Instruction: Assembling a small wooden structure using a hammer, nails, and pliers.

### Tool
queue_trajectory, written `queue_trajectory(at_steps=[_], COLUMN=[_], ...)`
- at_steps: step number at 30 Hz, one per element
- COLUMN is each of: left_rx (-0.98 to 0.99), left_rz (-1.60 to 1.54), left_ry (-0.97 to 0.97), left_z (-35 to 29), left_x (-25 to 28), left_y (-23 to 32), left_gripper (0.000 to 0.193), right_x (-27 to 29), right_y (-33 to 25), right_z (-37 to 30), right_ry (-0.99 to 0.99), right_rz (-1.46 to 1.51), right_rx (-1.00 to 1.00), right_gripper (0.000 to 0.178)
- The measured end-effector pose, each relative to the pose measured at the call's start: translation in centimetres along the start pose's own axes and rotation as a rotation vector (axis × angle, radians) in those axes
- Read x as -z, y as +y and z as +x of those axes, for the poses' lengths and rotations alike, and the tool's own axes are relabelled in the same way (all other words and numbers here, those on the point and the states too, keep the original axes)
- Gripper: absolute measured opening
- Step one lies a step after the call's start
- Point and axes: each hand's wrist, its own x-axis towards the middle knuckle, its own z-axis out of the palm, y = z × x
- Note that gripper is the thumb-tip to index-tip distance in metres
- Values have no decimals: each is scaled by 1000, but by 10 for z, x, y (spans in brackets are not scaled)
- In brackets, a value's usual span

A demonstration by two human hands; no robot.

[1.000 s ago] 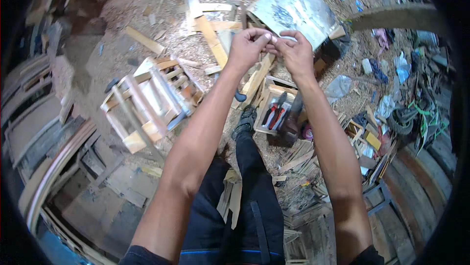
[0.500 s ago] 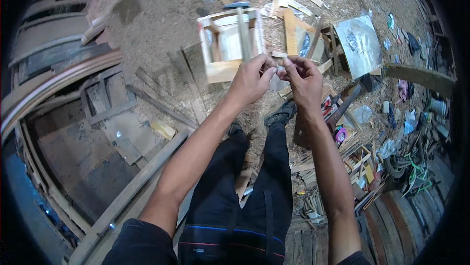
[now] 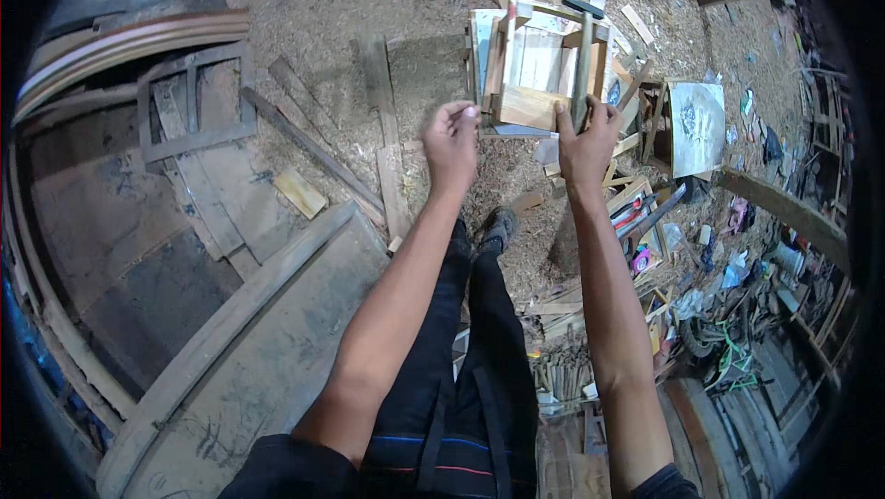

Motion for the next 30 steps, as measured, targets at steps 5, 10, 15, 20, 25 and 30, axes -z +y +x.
queue_trajectory(at_steps=[5, 10, 15, 20, 25, 30], left_rx=[-115, -145, -332, -279, -376, -393], left_rz=[-56, 99, 225, 157, 197, 189], left_ry=[-68, -89, -84, -124, -111, -64], left_z=[2, 4, 11, 15, 14, 16], left_x=[-20, -24, -26, -24, -28, -29], left_y=[1, -6, -10, -20, -21, -23], left_gripper=[14, 15, 18, 15, 15, 17], right_x=[-1, -2, -5, -6, -7, -7], right_y=[5, 9, 15, 15, 17, 17], right_z=[-2, -2, -1, -1, -3, -3], right_ry=[-4, 14, 31, 40, 56, 62], right_rz=[-7, -13, 5, 12, 18, 27], right_rx=[10, 38, 37, 32, 61, 61], right_gripper=[50, 50, 51, 53, 51, 51])
